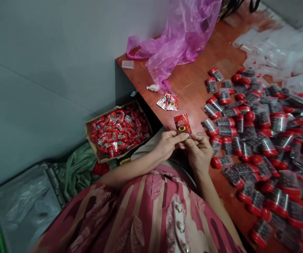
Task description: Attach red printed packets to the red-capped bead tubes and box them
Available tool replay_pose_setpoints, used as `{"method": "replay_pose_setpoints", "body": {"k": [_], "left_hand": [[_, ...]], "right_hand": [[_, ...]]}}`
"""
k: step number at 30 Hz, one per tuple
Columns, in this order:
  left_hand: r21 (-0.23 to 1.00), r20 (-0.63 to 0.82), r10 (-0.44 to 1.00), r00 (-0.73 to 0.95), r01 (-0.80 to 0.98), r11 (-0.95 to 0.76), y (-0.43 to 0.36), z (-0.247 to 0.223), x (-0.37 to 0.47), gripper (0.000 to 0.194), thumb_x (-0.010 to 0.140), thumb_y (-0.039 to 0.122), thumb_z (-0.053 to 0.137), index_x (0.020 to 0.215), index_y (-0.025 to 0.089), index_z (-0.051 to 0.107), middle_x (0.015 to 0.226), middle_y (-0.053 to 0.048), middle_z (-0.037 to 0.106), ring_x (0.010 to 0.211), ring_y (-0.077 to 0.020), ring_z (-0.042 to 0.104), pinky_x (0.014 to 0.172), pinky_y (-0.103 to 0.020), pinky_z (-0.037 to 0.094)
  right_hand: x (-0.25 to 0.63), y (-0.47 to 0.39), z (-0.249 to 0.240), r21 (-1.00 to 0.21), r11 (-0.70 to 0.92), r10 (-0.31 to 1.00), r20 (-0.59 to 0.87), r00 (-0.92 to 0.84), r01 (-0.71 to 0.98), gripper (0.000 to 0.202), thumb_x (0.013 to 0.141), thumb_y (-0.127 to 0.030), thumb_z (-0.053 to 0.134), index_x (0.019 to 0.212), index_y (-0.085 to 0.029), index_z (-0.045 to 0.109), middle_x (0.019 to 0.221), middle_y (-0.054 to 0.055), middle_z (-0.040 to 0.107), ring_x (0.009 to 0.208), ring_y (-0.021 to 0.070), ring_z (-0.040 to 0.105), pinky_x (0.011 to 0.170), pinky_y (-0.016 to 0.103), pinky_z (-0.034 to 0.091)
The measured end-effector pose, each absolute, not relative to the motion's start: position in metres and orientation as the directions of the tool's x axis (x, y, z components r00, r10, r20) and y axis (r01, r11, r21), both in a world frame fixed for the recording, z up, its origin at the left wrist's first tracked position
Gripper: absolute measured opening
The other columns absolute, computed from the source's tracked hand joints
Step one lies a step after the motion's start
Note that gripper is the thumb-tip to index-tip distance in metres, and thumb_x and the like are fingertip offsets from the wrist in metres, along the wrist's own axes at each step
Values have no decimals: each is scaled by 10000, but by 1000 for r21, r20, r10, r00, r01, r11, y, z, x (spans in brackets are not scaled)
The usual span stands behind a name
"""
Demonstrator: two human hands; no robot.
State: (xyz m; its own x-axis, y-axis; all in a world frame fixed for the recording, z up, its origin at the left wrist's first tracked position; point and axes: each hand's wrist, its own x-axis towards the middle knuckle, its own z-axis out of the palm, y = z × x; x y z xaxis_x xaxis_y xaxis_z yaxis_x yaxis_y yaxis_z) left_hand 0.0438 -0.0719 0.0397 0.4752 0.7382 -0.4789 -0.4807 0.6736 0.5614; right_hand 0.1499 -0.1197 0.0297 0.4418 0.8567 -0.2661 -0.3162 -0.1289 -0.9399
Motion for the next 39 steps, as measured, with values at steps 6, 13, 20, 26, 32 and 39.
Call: {"method": "replay_pose_setpoints", "body": {"k": [6, 13, 20, 26, 32, 39], "left_hand": [[525, -454, 702, 549, -472, 708, -80, 37, 13, 310, 591, 318, 820, 729, 73, 691, 733, -77, 674, 659, -125, 617, 689, -258, 490], [688, -588, 806, 66, -483, 542, -77, 15, -33, 552, 780, 604, 562, 1047, 127, 641, 1106, -157, 668, 927, -223, 674, 832, -346, 537], [763, 248, 941, 229, 552, -335, 17, 7, 7, 406, 795, 362, 650, 1166, 199, 639, 1372, -97, 512, 1337, -258, 378, 1144, -425, 233], [555, 252, 922, 293, 737, -386, 49, -10, 29, 240, 847, 276, 577, 1056, 234, 688, 1359, -69, 530, 1343, -269, 366, 1139, -494, 186], [645, 320, 912, 258, 645, -409, 40, -10, 27, 213, 868, 266, 536, 999, 249, 703, 1286, -31, 594, 1349, -250, 367, 1153, -503, 136], [865, 305, 910, 281, 319, -388, -3, 22, 28, 265, 832, 345, 599, 1056, 235, 686, 1312, -62, 571, 1341, -232, 384, 1132, -417, 262]], "right_hand": [[146, -108, 33, -900, -259, 934, -326, 146, -351, 357, 572, -283, 816, 760, -195, 526, 558, -56, 658, 425, 114, 615, 439, 216, 529], [143, -107, 36, -903, -290, 926, -348, 147, -316, 329, 659, -340, 762, 838, -183, 536, 682, 0, 712, 511, 124, 649, 482, 227, 532], [156, -111, 34, -925, -297, 928, -338, 155, -239, 292, 727, -400, 721, 819, -168, 569, 694, 8, 697, 520, 110, 643, 483, 212, 524], [161, -106, 39, -930, -332, 922, -356, 155, -159, 286, 739, -420, 707, 805, -167, 592, 687, 9, 687, 532, 103, 631, 490, 202, 506], [174, -70, 39, -983, -184, 954, -176, 241, 8, 297, 732, -430, 705, 857, -180, 606, 802, 20, 688, 686, 126, 650, 611, 250, 528], [172, -31, 41, -986, -84, 939, -126, 320, -142, 415, 684, -353, 732, 1020, -195, 545, 702, -50, 631, 646, 95, 591, 665, 246, 489]]}}
